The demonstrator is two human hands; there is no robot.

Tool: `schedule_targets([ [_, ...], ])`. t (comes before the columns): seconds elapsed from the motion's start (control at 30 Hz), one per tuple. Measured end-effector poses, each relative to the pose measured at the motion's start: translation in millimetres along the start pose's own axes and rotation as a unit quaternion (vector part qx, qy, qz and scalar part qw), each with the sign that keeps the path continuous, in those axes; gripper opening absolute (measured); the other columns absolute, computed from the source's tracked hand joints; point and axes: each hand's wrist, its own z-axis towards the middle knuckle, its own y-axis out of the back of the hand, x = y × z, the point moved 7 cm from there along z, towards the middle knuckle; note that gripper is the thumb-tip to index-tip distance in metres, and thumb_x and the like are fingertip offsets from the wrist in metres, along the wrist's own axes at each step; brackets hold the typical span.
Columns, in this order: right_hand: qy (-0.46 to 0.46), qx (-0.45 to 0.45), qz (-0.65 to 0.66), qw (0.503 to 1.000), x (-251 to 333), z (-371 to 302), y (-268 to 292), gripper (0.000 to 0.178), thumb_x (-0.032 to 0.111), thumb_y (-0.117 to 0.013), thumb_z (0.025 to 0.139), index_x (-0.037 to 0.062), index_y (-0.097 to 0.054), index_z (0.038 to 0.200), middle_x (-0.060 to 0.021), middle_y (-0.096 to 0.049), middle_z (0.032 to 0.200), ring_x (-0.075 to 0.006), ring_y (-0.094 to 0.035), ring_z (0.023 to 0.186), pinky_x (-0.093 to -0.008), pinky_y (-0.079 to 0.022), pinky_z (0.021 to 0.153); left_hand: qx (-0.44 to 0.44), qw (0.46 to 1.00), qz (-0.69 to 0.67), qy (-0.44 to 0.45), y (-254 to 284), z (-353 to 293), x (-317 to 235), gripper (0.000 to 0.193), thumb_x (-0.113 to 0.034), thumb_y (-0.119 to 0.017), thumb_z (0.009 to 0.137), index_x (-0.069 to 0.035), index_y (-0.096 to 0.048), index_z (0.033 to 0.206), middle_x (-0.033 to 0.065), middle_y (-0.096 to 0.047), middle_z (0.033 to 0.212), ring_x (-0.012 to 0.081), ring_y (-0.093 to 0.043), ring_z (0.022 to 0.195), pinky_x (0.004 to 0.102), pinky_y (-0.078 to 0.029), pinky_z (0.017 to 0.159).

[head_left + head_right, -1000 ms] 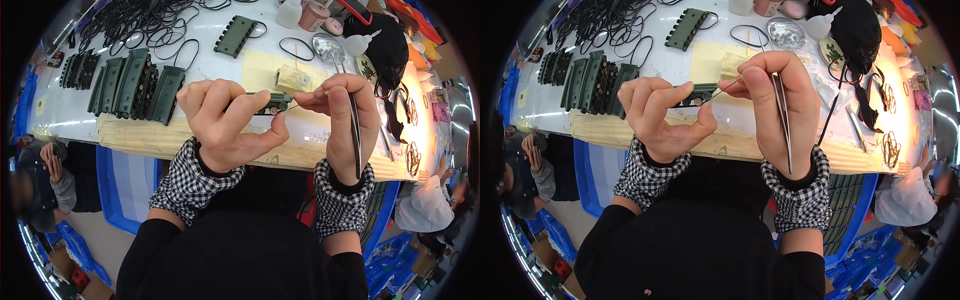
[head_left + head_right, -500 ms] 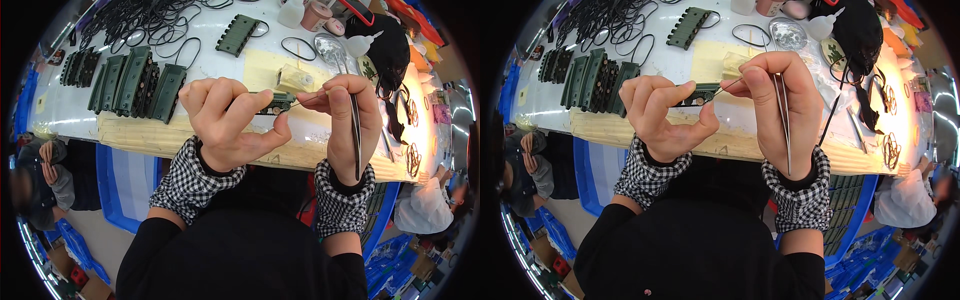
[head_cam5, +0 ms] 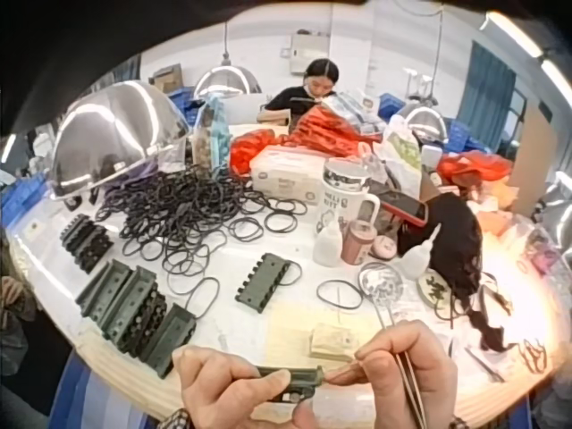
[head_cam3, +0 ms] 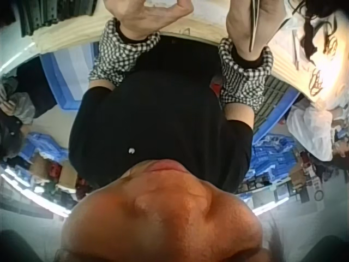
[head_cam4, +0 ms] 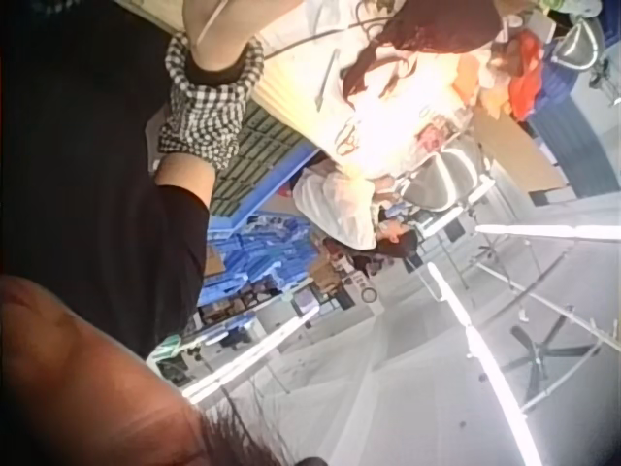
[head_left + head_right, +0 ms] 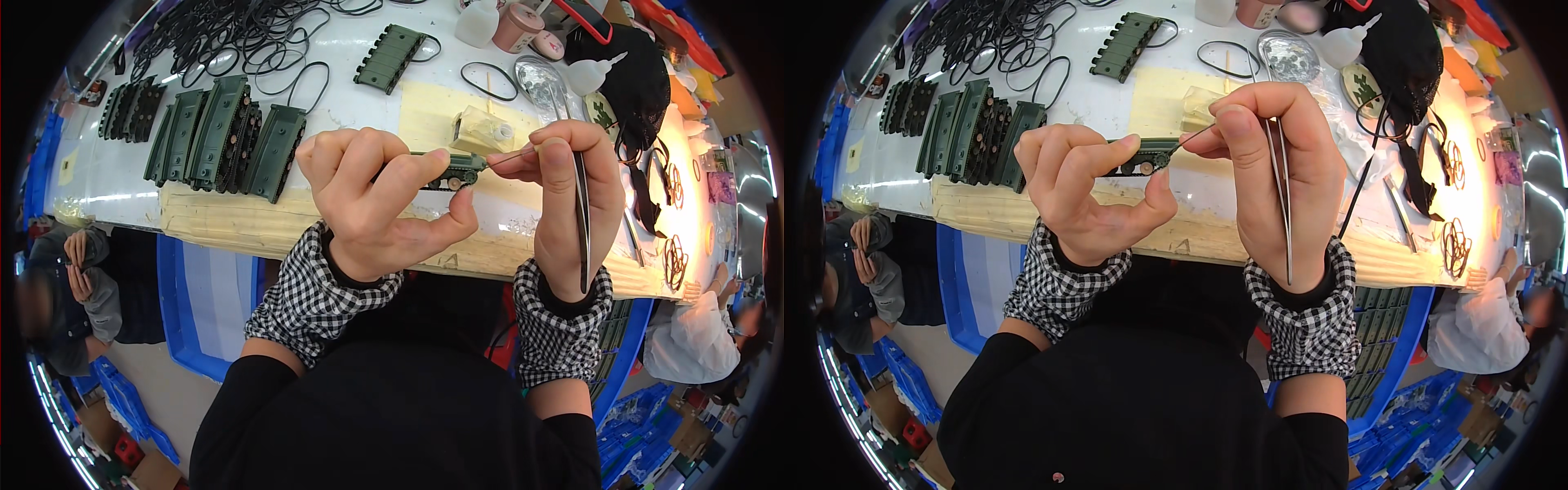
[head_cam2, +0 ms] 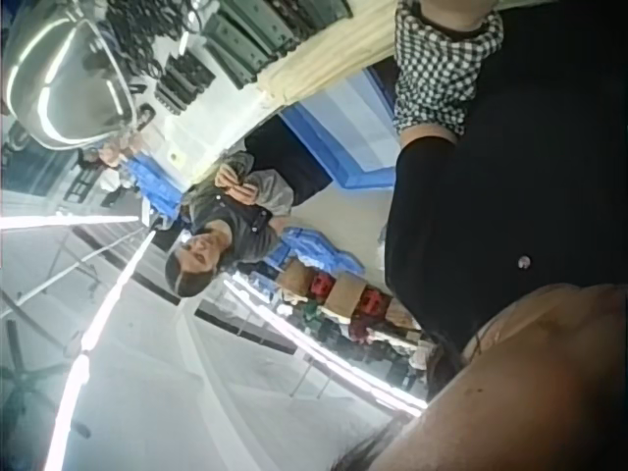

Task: Assembling electronic components at a workbench.

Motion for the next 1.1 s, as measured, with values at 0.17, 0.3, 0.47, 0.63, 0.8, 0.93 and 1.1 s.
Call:
schedule_targets([
  [0.17, 0.002, -0.001, -0.013, 1.0, 0.1, 0.6, 0.0, 0.013, 0.012, -0.056, 0.099, -0.0016, -0.056, 0.098, -0.0051, -0.062, 0.085, -0.0116, -0.067, 0.077, -0.0245, -0.056, 0.072, 0.003, 1.0, 0.004, 0.0, 0.5, 0.6, -1.0, 0.036, -0.021, -0.082, 0.054, -0.016, -0.067, 0.087, 0.0001, -0.054, 0.078, 0.0203, -0.047, 0.077, 0.0327, -0.038, 0.069],
  [0.3, 0.001, -0.004, -0.029, 1.0, 1.2, 0.6, -1.2, 0.013, 0.012, -0.056, 0.099, -0.0015, -0.056, 0.097, -0.0049, -0.062, 0.085, -0.0112, -0.066, 0.076, -0.0242, -0.055, 0.071, 0.012, 1.0, 0.005, 0.005, 0.4, 0.9, -0.8, 0.036, -0.021, -0.082, 0.054, -0.016, -0.067, 0.086, 0.0001, -0.054, 0.078, 0.0202, -0.047, 0.078, 0.0327, -0.038, 0.069],
  [0.47, 0.005, -0.011, -0.025, 1.0, 0.3, 0.1, 1.0, 0.012, 0.01, -0.056, 0.098, -0.0017, -0.056, 0.097, -0.0045, -0.062, 0.083, -0.0109, -0.066, 0.075, -0.0234, -0.054, 0.071, 0.012, 1.0, -0.002, 0.005, 0.0, -0.6, -1.1, 0.036, -0.02, -0.081, 0.054, -0.015, -0.066, 0.087, -0.0001, -0.054, 0.078, 0.0202, -0.047, 0.078, 0.0325, -0.038, 0.069],
  [0.63, 0.082, -0.099, -0.157, 0.979, -0.7, 10.7, 26.3, 0.017, 0.015, -0.051, 0.101, -0.0011, -0.057, 0.099, -0.0077, -0.065, 0.081, -0.0153, -0.068, 0.073, -0.0247, -0.054, 0.073, 0.012, 0.996, -0.062, 0.062, 0.4, 2.1, 10.2, 0.032, -0.015, -0.078, 0.056, -0.011, -0.064, 0.085, 0.0009, -0.053, 0.076, 0.0205, -0.047, 0.076, 0.033, -0.038, 0.069],
  [0.8, 0.215, -0.101, -0.392, 0.889, 4.6, 16.0, 18.5, 0.008, 0.003, -0.069, 0.083, 0.0017, -0.062, 0.085, -0.0115, -0.06, 0.076, -0.0278, -0.059, 0.067, -0.0324, -0.046, 0.059, 0.01, 0.934, -0.256, 0.248, -8.6, -2.1, 27.9, 0.026, -0.006, -0.075, 0.062, -0.006, -0.06, 0.083, 0.0001, -0.051, 0.072, 0.0148, -0.047, 0.071, 0.0277, -0.038, 0.068],
  [0.93, 0.221, -0.088, -0.433, 0.869, 7.6, 12.0, 16.3, 0.007, 0.002, -0.069, 0.084, 0.0013, -0.062, 0.085, -0.0097, -0.06, 0.075, -0.0228, -0.059, 0.068, -0.0289, -0.046, 0.062, 0.034, 0.828, -0.435, 0.353, -18.7, -8.7, 25.5, 0.018, -0.003, -0.071, 0.077, -0.002, -0.058, 0.09, 0.0011, -0.058, 0.082, 0.0067, -0.05, 0.076, 0.0228, -0.042, 0.073],
  [1.1, 0.167, -0.147, -0.135, 0.965, 34.1, -10.1, 25.2, 0.009, 0.007, -0.06, 0.095, -0.0016, -0.059, 0.095, -0.0063, -0.061, 0.085, -0.0103, -0.057, 0.074, -0.0233, -0.046, 0.071, 0.047, 0.662, -0.61, 0.433, -35.3, -20.7, 17.4, 0.012, -0.007, -0.064, 0.088, -0.003, -0.055, 0.095, 0.005, -0.065, 0.093, 0.0081, -0.058, 0.086, 0.0255, -0.046, 0.08],
])
